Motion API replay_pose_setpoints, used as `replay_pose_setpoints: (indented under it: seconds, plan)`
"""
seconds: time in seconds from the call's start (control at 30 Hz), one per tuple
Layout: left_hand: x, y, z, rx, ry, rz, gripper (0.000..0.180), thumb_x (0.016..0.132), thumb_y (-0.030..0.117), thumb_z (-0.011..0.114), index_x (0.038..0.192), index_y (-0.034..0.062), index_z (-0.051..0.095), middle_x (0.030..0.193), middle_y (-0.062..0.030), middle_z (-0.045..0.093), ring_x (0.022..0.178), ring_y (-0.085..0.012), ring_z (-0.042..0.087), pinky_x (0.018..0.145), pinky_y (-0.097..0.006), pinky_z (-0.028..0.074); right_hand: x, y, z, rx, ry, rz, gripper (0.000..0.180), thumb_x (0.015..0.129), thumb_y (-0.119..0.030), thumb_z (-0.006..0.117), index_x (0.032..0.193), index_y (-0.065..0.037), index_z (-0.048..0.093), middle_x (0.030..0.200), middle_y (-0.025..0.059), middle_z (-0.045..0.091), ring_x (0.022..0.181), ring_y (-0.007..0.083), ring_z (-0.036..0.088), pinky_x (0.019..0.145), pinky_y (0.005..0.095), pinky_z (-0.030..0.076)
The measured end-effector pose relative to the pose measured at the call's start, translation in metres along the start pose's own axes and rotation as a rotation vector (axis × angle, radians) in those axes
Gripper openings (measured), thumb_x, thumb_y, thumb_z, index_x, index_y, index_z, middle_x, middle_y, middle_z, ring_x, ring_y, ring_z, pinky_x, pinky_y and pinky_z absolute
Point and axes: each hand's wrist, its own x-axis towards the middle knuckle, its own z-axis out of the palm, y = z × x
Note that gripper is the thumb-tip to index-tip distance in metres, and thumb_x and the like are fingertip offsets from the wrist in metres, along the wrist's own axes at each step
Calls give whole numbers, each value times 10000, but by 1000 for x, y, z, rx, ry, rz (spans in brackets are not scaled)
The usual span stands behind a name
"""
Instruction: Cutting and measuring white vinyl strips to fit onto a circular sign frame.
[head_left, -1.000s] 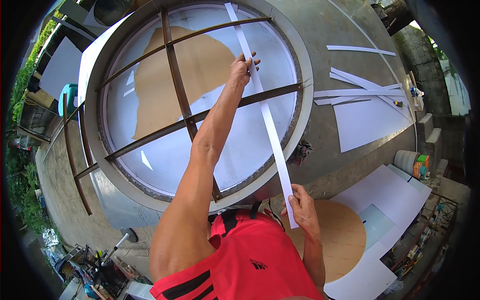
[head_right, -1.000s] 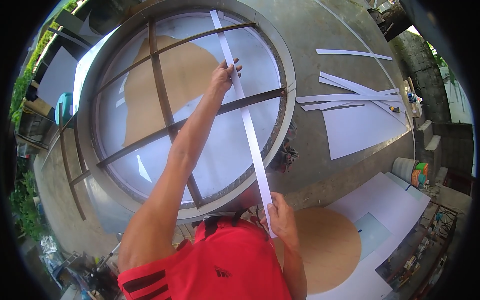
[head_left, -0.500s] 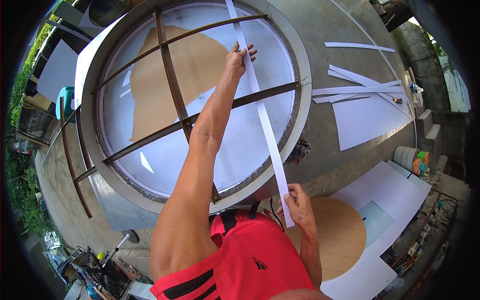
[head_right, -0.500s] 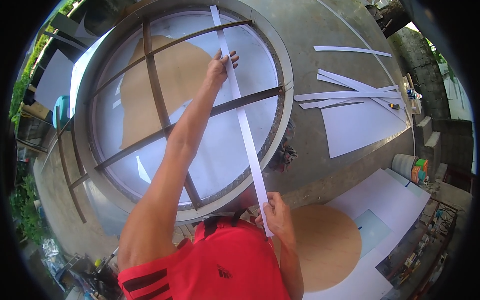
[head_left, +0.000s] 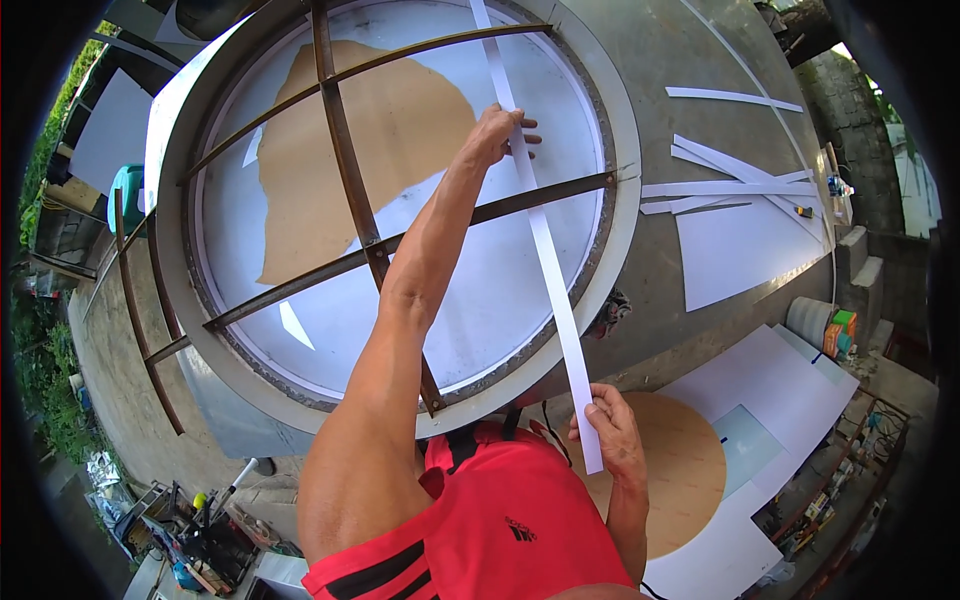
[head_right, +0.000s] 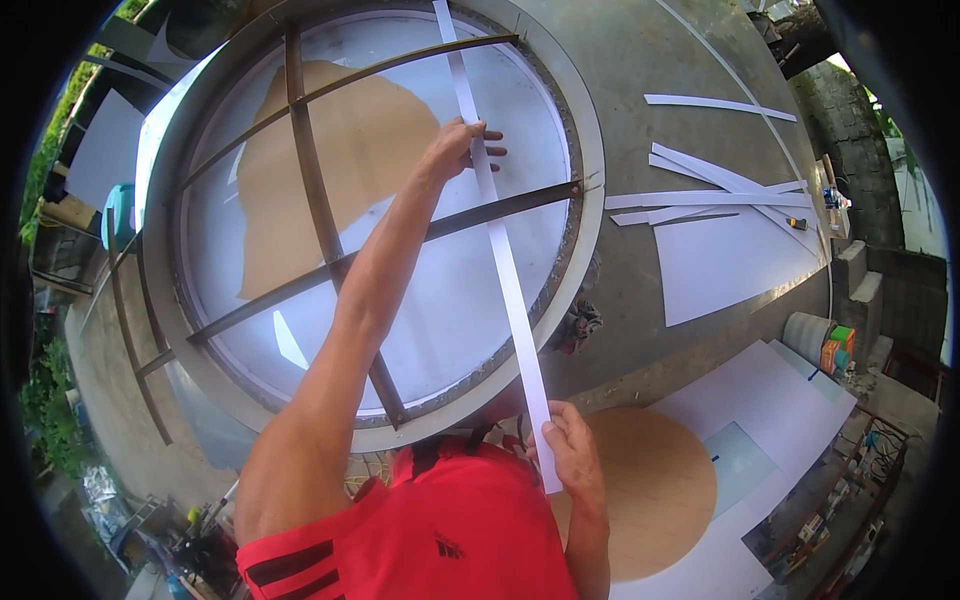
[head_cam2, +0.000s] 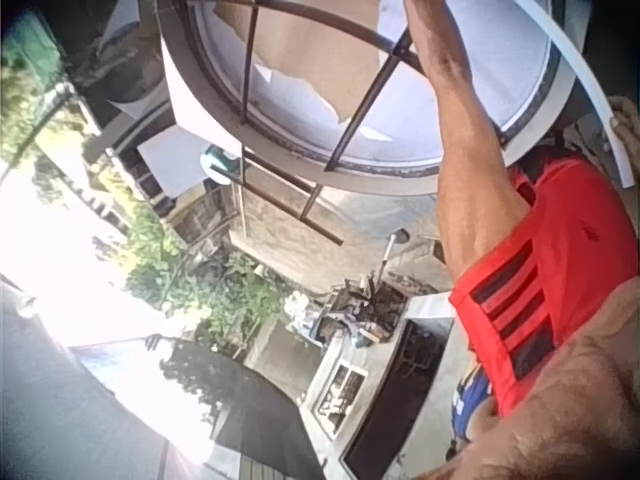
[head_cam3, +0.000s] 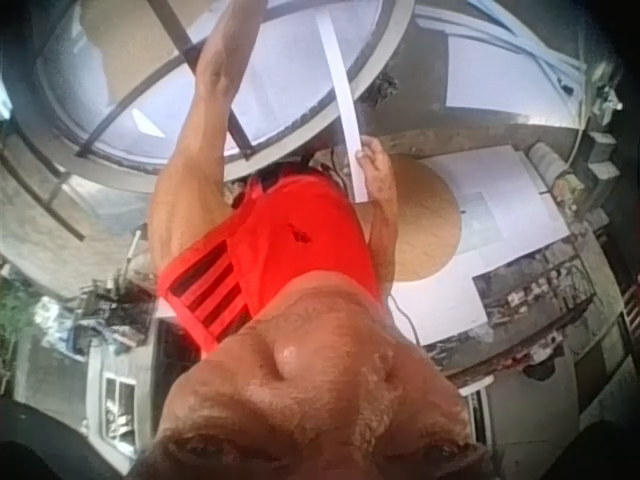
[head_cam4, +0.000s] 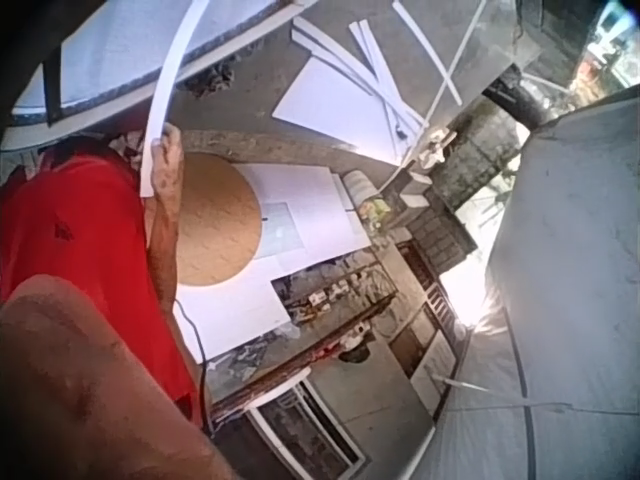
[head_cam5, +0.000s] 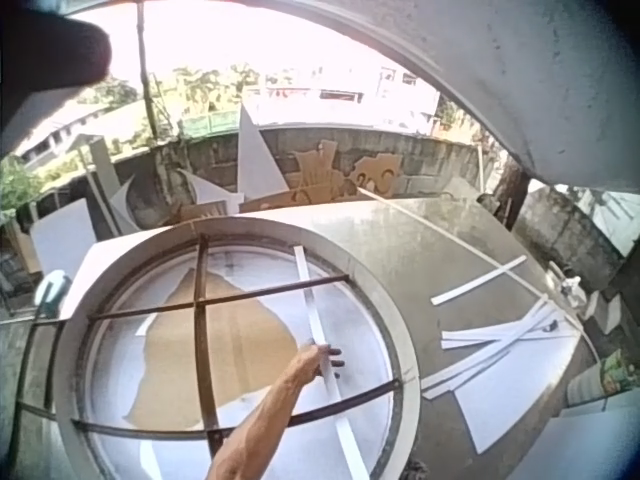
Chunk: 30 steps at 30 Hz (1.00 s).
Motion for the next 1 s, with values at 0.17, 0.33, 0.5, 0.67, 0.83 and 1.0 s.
replay_pose_setpoints:
  seconds: [0.17,0.33,0.5,0.67,0.83,1.0]
  plan:
    - [-39,14,-14,432,-166,-201,369,1002,191,550,1230,-87,466,1105,-269,639,846,-400,714,695,-483,635,-2,-3,9,-19,16,-29,293,977,-104,506,1233,36,478,867,120,645,684,157,648,648,276,550]
    - [-46,15,-16,408,-284,-172,367,934,109,651,1166,-144,523,1019,-267,676,865,-358,723,750,-417,636,-2,-1,10,-7,29,-34,314,977,-103,503,1252,47,475,886,130,641,688,161,646,648,278,549]
    - [-32,-2,-28,434,-316,-225,369,878,42,704,1130,-179,548,985,-250,680,861,-324,724,773,-383,628,-4,2,14,-21,54,-65,346,980,-98,498,1285,61,464,891,132,641,685,157,643,644,278,543]
    - [-30,-6,-25,390,-309,-272,341,857,36,738,1082,-157,569,935,-208,681,809,-273,718,728,-342,614,-6,-2,16,-48,42,-97,335,979,-79,511,1277,69,480,892,130,654,682,150,645,639,269,537]
    - [-35,-5,-21,291,-340,-382,280,854,63,764,968,-92,561,884,-152,650,688,-188,652,618,-279,561,-7,-4,18,-22,62,-90,346,976,-76,527,1282,78,481,889,129,657,680,147,646,633,261,536]
    - [-24,-15,-42,210,-447,-425,476,837,72,784,1150,-164,514,944,-166,631,783,-192,637,666,-269,558,-6,-9,12,-15,91,-109,372,973,-76,539,1303,82,476,891,132,657,677,149,646,634,264,540]
